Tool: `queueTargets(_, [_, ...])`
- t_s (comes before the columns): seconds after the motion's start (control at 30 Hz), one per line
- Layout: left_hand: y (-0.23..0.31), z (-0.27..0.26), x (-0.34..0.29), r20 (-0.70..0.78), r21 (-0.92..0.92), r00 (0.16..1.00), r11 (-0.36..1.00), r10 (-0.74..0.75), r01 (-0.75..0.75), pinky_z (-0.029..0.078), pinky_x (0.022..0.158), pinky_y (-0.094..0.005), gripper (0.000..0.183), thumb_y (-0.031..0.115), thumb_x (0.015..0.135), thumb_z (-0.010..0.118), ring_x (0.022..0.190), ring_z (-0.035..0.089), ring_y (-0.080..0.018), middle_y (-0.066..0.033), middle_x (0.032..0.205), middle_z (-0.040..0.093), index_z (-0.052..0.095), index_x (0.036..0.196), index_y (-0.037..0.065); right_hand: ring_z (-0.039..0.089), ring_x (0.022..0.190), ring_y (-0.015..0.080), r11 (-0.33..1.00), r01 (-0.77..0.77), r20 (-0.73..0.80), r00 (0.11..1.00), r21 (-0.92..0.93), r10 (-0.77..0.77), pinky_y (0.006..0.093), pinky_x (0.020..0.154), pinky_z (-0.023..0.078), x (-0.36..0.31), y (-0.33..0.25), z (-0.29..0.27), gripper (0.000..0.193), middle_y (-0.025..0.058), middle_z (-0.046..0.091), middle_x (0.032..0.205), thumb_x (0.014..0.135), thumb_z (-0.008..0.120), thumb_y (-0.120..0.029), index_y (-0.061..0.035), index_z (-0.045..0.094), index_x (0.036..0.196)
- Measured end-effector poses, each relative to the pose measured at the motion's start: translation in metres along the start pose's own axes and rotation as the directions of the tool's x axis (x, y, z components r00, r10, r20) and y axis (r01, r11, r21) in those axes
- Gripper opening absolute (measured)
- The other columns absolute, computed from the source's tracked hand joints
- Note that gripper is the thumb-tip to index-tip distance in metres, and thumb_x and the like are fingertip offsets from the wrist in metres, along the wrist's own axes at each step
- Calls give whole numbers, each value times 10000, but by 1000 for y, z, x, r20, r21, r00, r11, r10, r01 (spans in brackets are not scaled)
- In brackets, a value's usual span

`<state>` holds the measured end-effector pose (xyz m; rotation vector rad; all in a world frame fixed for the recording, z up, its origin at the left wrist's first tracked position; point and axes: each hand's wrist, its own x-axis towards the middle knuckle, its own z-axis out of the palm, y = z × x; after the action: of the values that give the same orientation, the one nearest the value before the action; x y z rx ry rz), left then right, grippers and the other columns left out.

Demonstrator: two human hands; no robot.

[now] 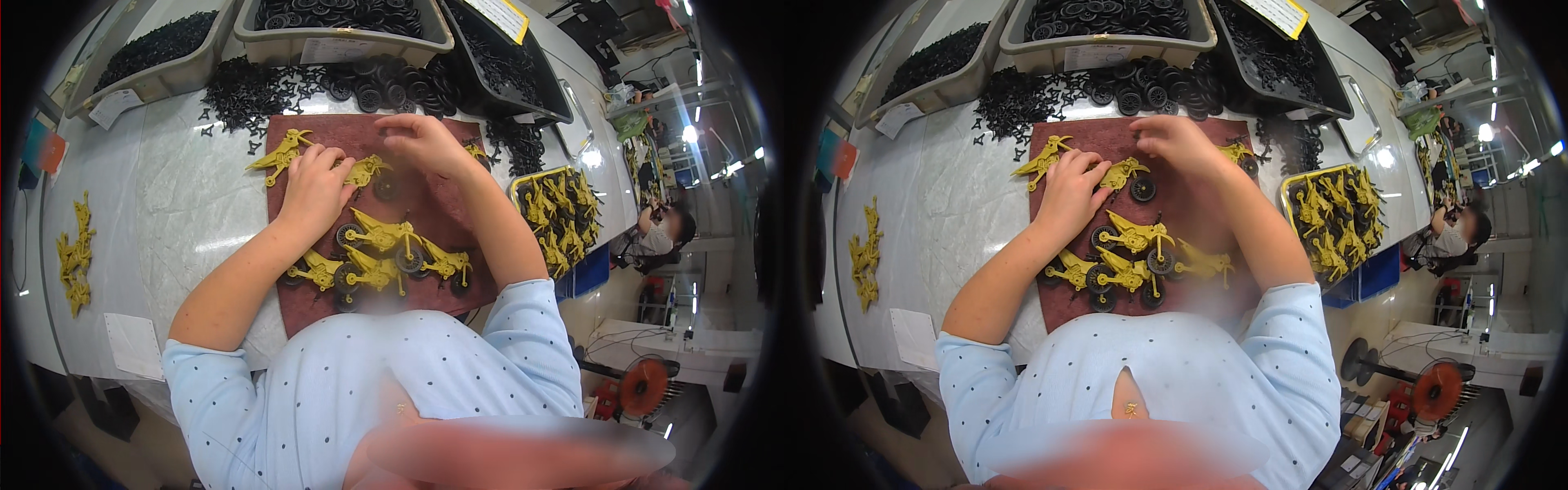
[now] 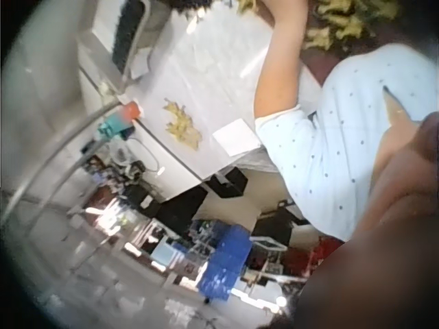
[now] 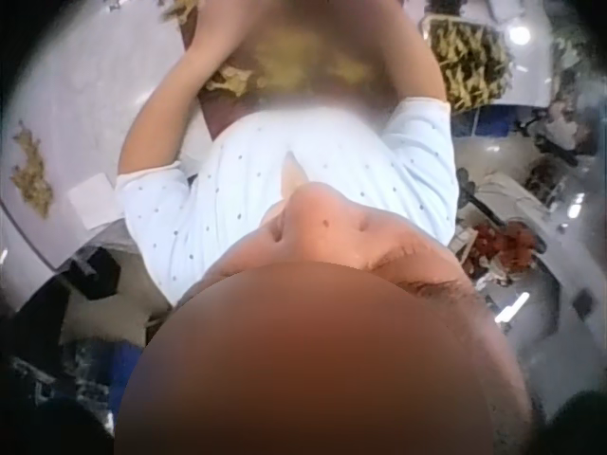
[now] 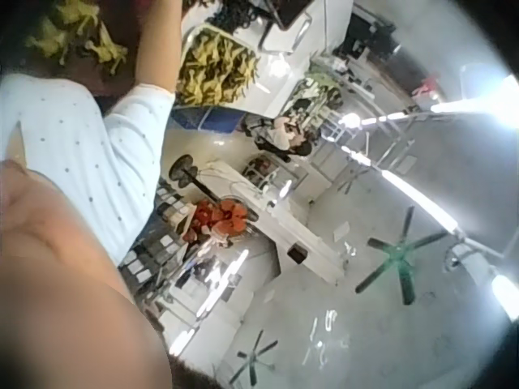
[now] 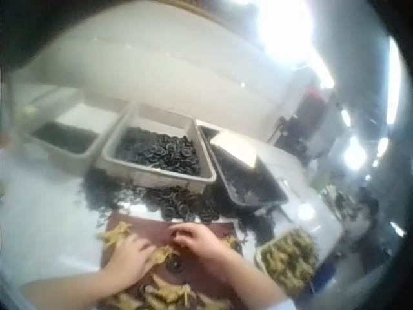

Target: The person assembles toy motorcycles by pressing wheels into plastic frame parts by hand, joining the frame sections together, and placing the assembled motorcycles onto a tray.

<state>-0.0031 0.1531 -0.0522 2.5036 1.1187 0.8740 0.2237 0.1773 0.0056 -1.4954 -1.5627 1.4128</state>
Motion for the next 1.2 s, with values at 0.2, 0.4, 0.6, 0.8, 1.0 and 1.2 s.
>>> queueTargets(0.2, [0, 0, 0, -6, 14, 1000, 1000, 8, -8, 386, 937, -423, 368, 145, 731, 733, 1116, 498, -267, -75, 1123, 594, 667, 1080, 47, 614, 920, 168, 770, 383, -19, 890, -510, -456, 266, 820, 482, 11, 15, -4, 173, 65, 644, 1006, 818, 620, 9, 15, 689, 976])
queueTargets(0.4, [1, -1, -2, -4, 11, 1000, 1000, -4, 4, 382, 939, -420, 378, 143, 731, 733, 1113, 498, -265, -77, 1120, 593, 657, 1089, 45, 634, 900, 168, 947, 29, 33, 999, -321, -20, 283, 803, 495, 12, -7, 8, 187, 96, 685, 930, 817, 631, -9, -11, 687, 996])
queueTargets(0.6, [3, -3, 1, 5, 3, 1000, 1000, -5, 5, 386, 927, -422, 356, 142, 725, 739, 1082, 505, -258, -68, 1084, 594, 658, 1058, 45, 649, 890, 186, 847, 99, 85, 994, -522, -64, 302, 805, 497, 13, -9, 7, 199, 120, 685, 919, 825, 640, -49, -2, 665, 1016])
queueTargets(0.8, [2, -3, 1, -4, -5, 1000, 1000, -3, 3, 390, 918, -421, 334, 137, 724, 739, 1072, 508, -257, -68, 1069, 594, 662, 1034, 42, 648, 901, 273, 805, 145, 128, 988, -576, -86, 349, 793, 496, 15, -7, 13, 164, 157, 665, 945, 820, 638, -55, 2, 649, 973])
queueTargets(1.0, [2, -2, 1, -4, -6, 1000, 1000, -6, 6, 393, 915, -419, 333, 136, 719, 743, 1066, 511, -255, -69, 1058, 592, 664, 1029, 41, 626, 916, 337, 697, 244, 114, 967, -674, -228, 384, 791, 494, 18, -4, 16, 133, 177, 634, 923, 811, 629, -47, 8, 614, 931])
queueTargets(1.2, [4, -3, 2, -5, 1, 1000, 1000, -6, 6, 397, 900, -412, 332, 139, 715, 747, 1053, 514, -249, -63, 1041, 591, 666, 1022, 43, 612, 906, 357, 712, 246, 138, 968, -657, -207, 392, 789, 488, 18, 2, 15, 126, 187, 616, 935, 789, 631, -2, 12, 595, 909])
